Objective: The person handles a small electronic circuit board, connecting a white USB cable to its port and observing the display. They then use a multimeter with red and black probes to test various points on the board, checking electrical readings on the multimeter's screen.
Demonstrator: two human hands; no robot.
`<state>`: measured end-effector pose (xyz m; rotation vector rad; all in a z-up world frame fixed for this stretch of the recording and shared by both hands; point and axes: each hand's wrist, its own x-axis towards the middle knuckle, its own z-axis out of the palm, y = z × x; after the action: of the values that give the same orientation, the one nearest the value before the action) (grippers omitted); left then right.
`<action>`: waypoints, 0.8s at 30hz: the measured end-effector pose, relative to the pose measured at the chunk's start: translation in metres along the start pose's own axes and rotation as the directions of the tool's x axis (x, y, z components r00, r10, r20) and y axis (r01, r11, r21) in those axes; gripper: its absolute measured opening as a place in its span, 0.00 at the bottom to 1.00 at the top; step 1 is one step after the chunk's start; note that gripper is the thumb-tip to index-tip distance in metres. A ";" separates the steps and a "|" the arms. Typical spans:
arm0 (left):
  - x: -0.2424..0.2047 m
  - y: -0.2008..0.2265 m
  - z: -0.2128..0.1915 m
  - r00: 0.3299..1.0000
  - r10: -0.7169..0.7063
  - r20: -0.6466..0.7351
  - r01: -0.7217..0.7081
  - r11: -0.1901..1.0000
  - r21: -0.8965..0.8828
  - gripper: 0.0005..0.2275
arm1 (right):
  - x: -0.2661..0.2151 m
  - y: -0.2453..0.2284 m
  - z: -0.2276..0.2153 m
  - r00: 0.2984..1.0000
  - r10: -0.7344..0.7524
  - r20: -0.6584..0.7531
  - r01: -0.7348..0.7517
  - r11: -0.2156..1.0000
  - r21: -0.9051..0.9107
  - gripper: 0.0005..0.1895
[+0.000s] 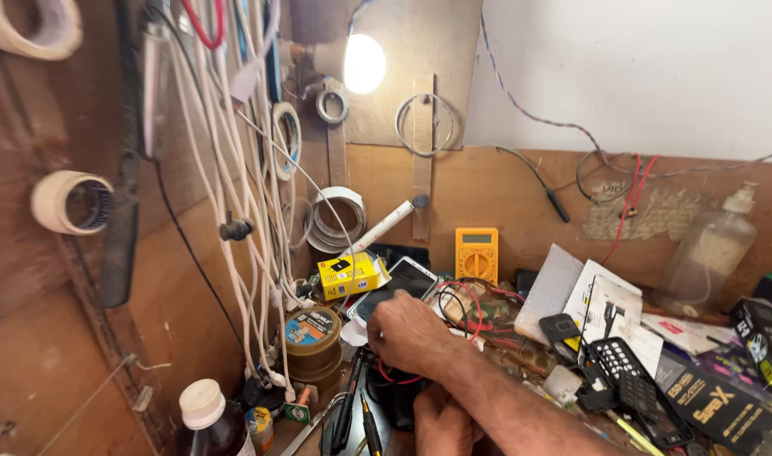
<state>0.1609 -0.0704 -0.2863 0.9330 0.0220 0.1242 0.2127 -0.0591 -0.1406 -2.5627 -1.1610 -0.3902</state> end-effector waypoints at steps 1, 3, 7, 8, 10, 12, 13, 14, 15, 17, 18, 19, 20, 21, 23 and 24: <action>-0.001 0.000 0.001 1.000 0.023 -0.002 -0.023 0.999 0.025 0.19 | 0.002 0.001 0.005 1.000 0.025 -0.010 -0.025 0.999 -0.023 0.03; -0.006 0.004 0.001 0.993 0.113 0.026 -0.114 0.990 0.085 0.20 | 0.005 -0.001 0.011 0.997 0.073 -0.025 -0.075 0.995 -0.066 0.02; -0.020 0.015 0.003 0.999 0.053 0.000 -0.053 0.998 0.038 0.18 | 0.009 -0.008 0.013 0.981 0.169 0.090 -0.169 0.986 -0.015 0.03; -0.021 0.018 0.004 1.000 0.029 -0.004 -0.029 0.999 0.018 0.18 | 0.011 -0.009 0.012 0.969 0.214 0.125 -0.214 0.977 -0.013 0.03; -0.022 0.022 0.007 1.000 -0.007 -0.009 0.007 1.000 -0.009 0.17 | 0.012 -0.009 0.011 0.951 0.262 0.167 -0.263 0.965 -0.014 0.03; -0.021 0.026 0.009 0.999 -0.037 -0.011 0.036 0.999 -0.032 0.16 | 0.014 -0.008 0.010 0.947 0.269 0.177 -0.271 0.963 -0.017 0.03; -0.020 0.028 0.010 0.999 -0.047 -0.010 0.046 0.998 -0.039 0.16 | 0.015 -0.006 0.009 0.950 0.247 0.189 -0.248 0.969 -0.018 0.03; -0.020 0.030 0.011 0.998 -0.058 -0.008 0.057 0.997 -0.053 0.16 | 0.014 -0.003 0.008 0.952 0.225 0.205 -0.226 0.974 -0.020 0.04; -0.019 0.031 0.013 0.998 -0.069 -0.006 0.068 0.996 -0.065 0.15 | 0.013 0.000 0.007 0.954 0.203 0.221 -0.204 0.979 -0.022 0.05; -0.023 0.032 0.017 0.995 -0.100 -0.013 0.099 0.991 -0.087 0.15 | 0.012 0.009 0.005 0.937 0.278 0.211 -0.292 0.956 0.038 0.06; -0.023 0.035 0.018 0.993 -0.119 -0.014 0.117 0.989 -0.088 0.14 | 0.011 0.015 0.004 0.927 0.315 0.203 -0.335 0.940 0.069 0.07; -0.023 0.038 0.020 0.990 -0.143 -0.022 0.141 0.986 -0.084 0.14 | 0.011 0.021 0.003 0.939 0.300 0.168 -0.326 0.933 0.155 0.06; -0.023 0.040 0.022 0.989 -0.145 -0.020 0.143 0.987 -0.079 0.15 | 0.014 0.027 0.001 0.950 0.284 0.129 -0.308 0.921 0.240 0.07; -0.022 0.043 0.023 0.989 -0.146 -0.018 0.145 0.987 -0.073 0.15 | 0.014 0.031 -0.002 0.959 0.271 0.088 -0.285 0.903 0.322 0.07; -0.026 0.043 0.024 0.988 -0.152 -0.017 0.150 0.986 -0.079 0.16 | 0.013 0.037 -0.012 0.950 0.300 0.083 -0.305 0.841 0.447 0.08; -0.027 0.044 0.024 0.988 -0.152 -0.014 0.150 0.985 -0.088 0.16 | 0.012 0.039 -0.021 0.945 0.318 0.082 -0.314 0.804 0.506 0.09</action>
<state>0.1319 -0.0663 -0.2376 0.8405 0.1052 -0.0057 0.2473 -0.0832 -0.1231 -2.2075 -0.6846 0.0010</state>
